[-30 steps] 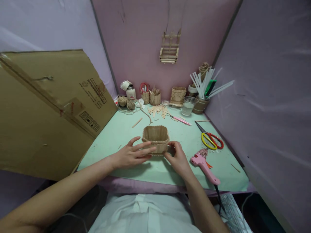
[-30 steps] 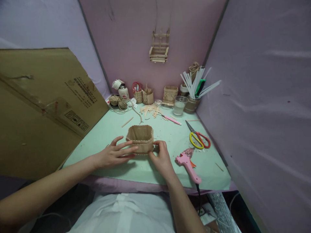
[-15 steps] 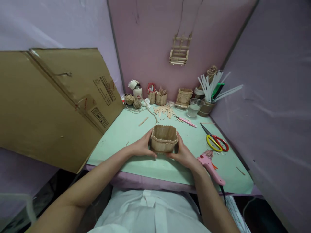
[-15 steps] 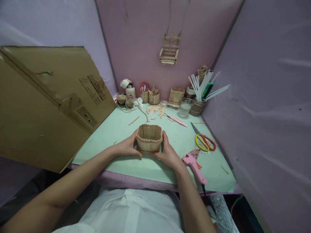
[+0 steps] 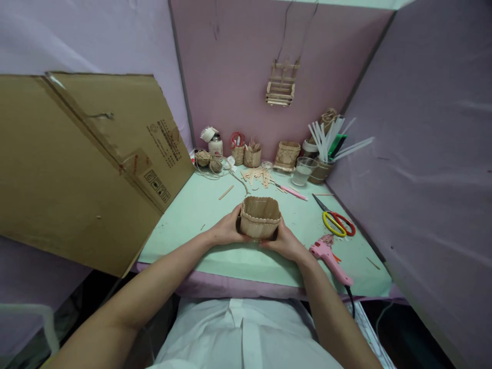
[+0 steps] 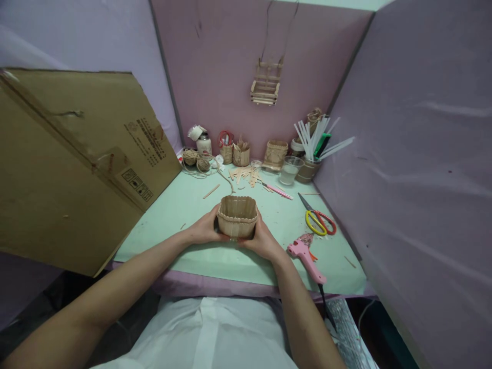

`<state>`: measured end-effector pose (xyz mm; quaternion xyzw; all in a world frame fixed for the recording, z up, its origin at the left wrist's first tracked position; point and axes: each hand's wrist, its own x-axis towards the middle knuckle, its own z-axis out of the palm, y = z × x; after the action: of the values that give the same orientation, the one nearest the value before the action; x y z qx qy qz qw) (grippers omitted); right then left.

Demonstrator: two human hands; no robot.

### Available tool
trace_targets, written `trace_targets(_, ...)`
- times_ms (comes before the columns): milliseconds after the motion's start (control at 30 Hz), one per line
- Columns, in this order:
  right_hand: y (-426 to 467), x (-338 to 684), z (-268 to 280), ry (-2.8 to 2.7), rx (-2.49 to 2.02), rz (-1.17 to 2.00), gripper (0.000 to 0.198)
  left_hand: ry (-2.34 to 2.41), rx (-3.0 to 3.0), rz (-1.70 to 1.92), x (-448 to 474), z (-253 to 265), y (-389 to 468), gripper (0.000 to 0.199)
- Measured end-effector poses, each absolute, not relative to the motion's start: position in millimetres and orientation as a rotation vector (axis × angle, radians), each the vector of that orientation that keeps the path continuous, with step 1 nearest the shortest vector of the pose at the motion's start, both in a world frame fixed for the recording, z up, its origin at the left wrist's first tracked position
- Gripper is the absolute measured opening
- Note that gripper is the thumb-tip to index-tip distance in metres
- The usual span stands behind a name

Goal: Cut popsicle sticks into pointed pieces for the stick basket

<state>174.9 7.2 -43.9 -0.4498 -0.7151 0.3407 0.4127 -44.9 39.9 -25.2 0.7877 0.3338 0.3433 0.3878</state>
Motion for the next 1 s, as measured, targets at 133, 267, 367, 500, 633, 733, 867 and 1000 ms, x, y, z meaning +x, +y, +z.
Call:
trace_targets(133,9.4,170.0,-44.7,-1.776,-1.137,0.847,0.104,0.907,1.999,0.893,-48.1,-26.5,40.7,0.106)
trace_targets(267,12.6,169.3,-46.3,-1.767,-1.137,0.867,0.101,0.859,2.083,0.843,-52.9,-29.4,45.9,0.120)
trace_targets(367,14.5,172.9,-47.0,-1.770,-1.131,0.891,0.102,0.857,2.160,0.792,-54.7,-30.7,48.3,0.120)
trace_targets(500,14.8,178.7,-45.8,-1.780,-1.114,0.923,0.106,0.867,2.168,0.772,-53.7,-29.6,47.3,0.112)
trace_targets(633,13.5,180.6,-46.6,-1.769,-1.113,0.948,0.100,0.825,2.151,0.771,-52.7,-27.2,45.9,0.112)
trace_targets(733,13.4,179.7,-49.3,-1.751,-1.128,0.945,0.093,0.833,2.141,0.754,-52.8,-26.8,46.4,0.109)
trace_targets(867,14.1,178.4,-51.7,-1.738,-1.140,0.949,0.089,0.885,2.120,0.750,-53.2,-29.0,48.4,0.107)
trace_targets(1000,14.0,177.8,-50.6,-1.741,-1.132,0.950,0.083,0.859,2.116,0.745,-54.2,-29.9,50.0,0.111)
